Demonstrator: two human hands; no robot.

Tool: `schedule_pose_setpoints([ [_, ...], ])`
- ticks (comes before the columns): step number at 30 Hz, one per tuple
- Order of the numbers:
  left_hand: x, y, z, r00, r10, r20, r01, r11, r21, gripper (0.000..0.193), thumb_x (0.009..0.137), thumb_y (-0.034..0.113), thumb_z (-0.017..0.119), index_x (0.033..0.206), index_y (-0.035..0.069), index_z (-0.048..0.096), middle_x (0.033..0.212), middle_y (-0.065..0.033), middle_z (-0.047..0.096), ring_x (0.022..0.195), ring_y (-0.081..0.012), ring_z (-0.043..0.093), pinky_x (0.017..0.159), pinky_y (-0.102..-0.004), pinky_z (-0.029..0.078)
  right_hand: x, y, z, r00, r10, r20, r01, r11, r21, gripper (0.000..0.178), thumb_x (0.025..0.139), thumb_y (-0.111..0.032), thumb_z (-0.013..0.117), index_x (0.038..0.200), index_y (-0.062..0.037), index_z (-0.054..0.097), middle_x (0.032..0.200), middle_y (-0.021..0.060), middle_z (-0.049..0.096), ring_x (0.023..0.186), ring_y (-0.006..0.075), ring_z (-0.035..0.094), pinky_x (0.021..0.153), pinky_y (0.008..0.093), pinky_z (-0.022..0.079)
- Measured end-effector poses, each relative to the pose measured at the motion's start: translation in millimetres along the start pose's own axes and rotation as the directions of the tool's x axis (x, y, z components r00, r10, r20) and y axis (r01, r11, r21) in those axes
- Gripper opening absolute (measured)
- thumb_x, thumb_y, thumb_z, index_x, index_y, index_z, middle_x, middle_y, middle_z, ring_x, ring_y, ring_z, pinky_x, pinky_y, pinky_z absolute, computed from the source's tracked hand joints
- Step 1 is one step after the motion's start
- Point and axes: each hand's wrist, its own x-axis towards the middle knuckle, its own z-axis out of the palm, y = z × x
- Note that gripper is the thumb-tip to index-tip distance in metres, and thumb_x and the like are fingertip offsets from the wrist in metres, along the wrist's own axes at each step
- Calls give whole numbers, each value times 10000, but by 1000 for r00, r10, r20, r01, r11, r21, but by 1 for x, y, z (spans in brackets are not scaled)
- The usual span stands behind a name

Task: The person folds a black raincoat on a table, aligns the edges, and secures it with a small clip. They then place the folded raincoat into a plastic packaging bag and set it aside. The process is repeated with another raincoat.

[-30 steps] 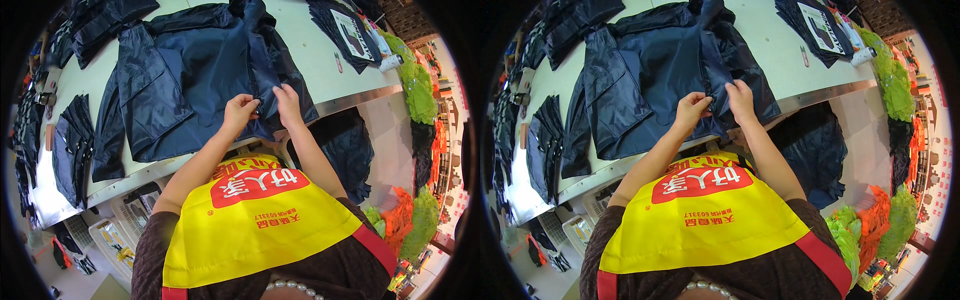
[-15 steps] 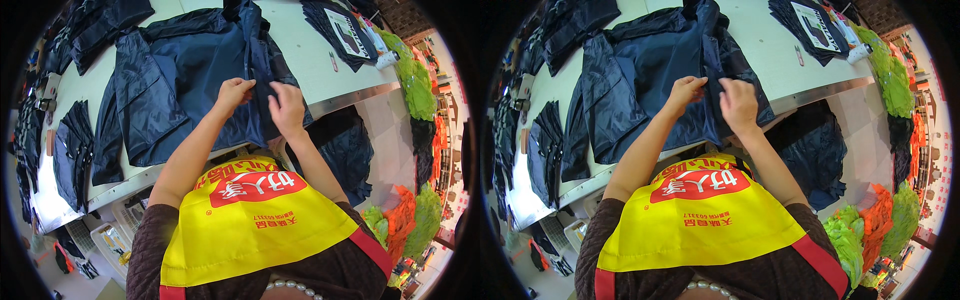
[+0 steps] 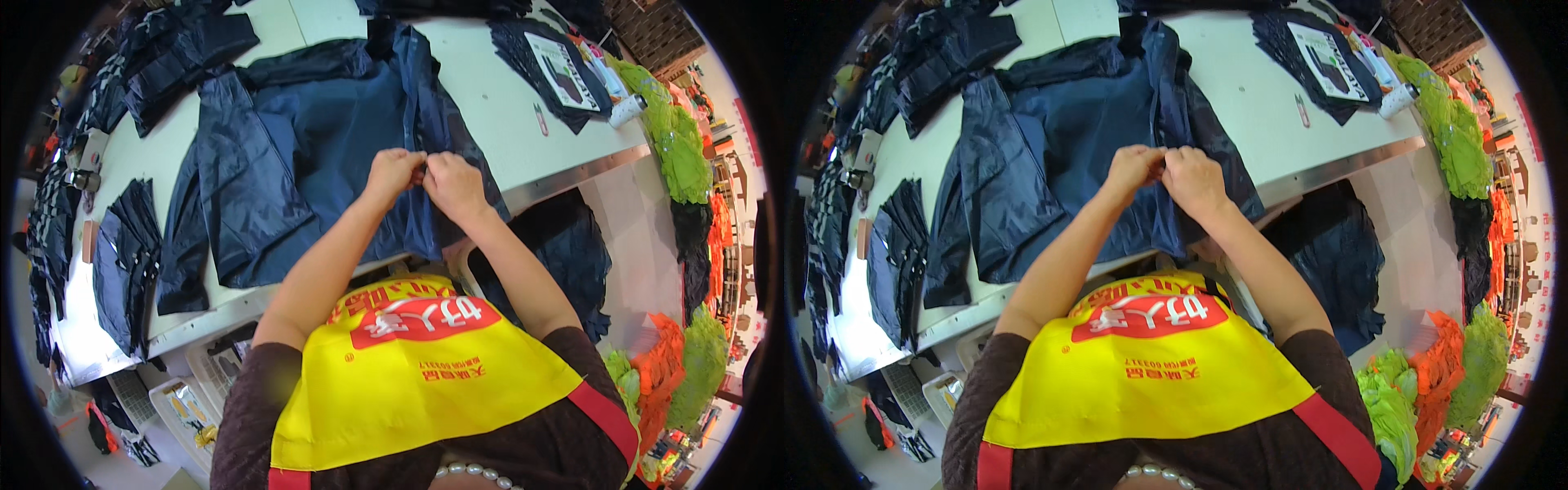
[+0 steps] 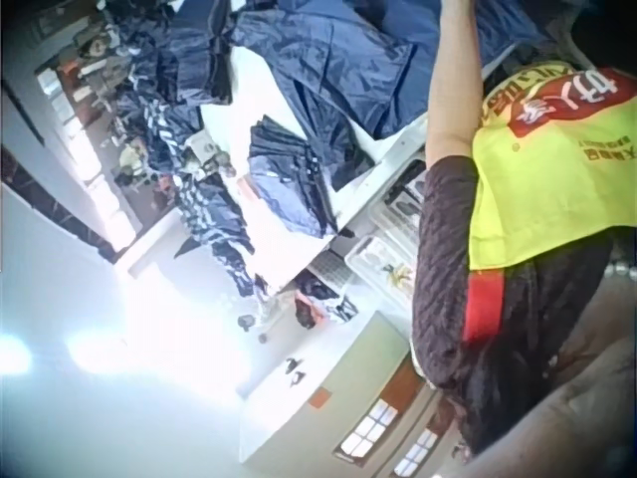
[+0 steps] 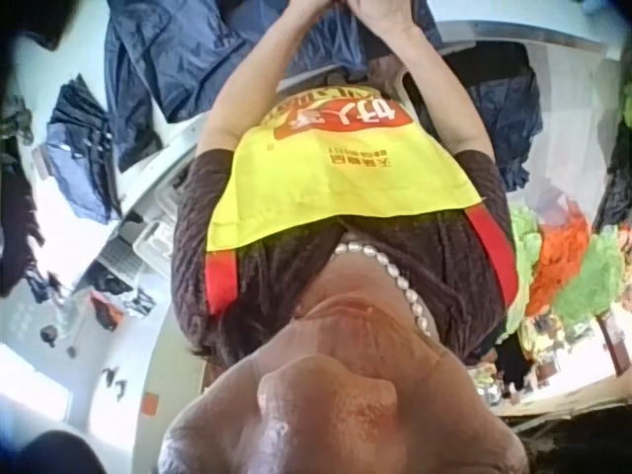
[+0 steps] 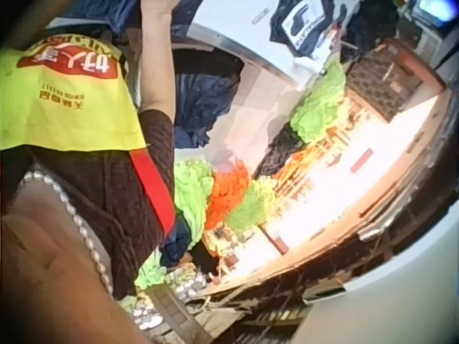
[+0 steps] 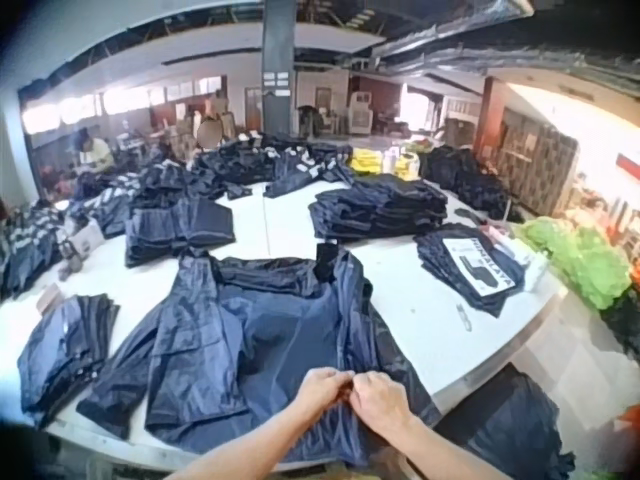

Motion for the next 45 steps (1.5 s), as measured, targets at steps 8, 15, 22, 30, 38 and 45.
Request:
schedule_pose_setpoints([
  [8,12,-4,2,939,260,-225,-271,962,-21,237,872,236,627,771,23,614,552,-27,537,440,-99,495,415,-237,399,-19,-33,-15,960,-98,262,127,987,-95,45,756,-71,544,741,-46,578,731,127,600,672,262,630,582,354,525],
  [15,-37,-24,-21,969,-187,161,162,974,158,268,861,314,602,802,52,602,641,-35,576,548,-126,566,480,-252,494,-25,-38,-14,961,-28,274,35,999,-20,136,771,-154,578,850,-50,615,740,123,627,683,276,644,586,383,524],
  [22,-33,-8,-21,947,-209,244,279,911,-303,220,865,270,655,894,64,586,748,-58,637,616,-129,616,556,-248,545,-35,-94,-35,567,-128,813,-729,381,569,321,907,-357,534,814,-51,562,682,54,575,635,136,554,598,280,458],
  [30,-60,47,-18,946,298,125,-320,918,235,264,834,219,640,706,-10,610,605,-110,626,563,-165,639,484,-290,499,-23,-43,24,849,295,439,-360,-284,889,360,983,-453,355,1083,-152,524,933,-44,511,824,77,441,756,247,346],
  [38,-56,38,-47,870,487,-72,-349,713,608,258,771,234,639,720,-19,641,662,-167,637,613,-307,643,563,-358,503,-2,-65,20,693,340,636,-494,-418,762,328,890,-457,561,947,-139,613,794,-46,564,684,43,475,562,178,390],
  [45,-47,27,-70,933,324,-159,-312,945,95,212,856,189,632,810,-18,639,649,-69,637,579,-106,602,532,-239,473,25,-61,40,612,184,769,-522,-636,568,173,914,-175,580,1030,-48,595,897,22,644,706,59,601,624,168,507],
])
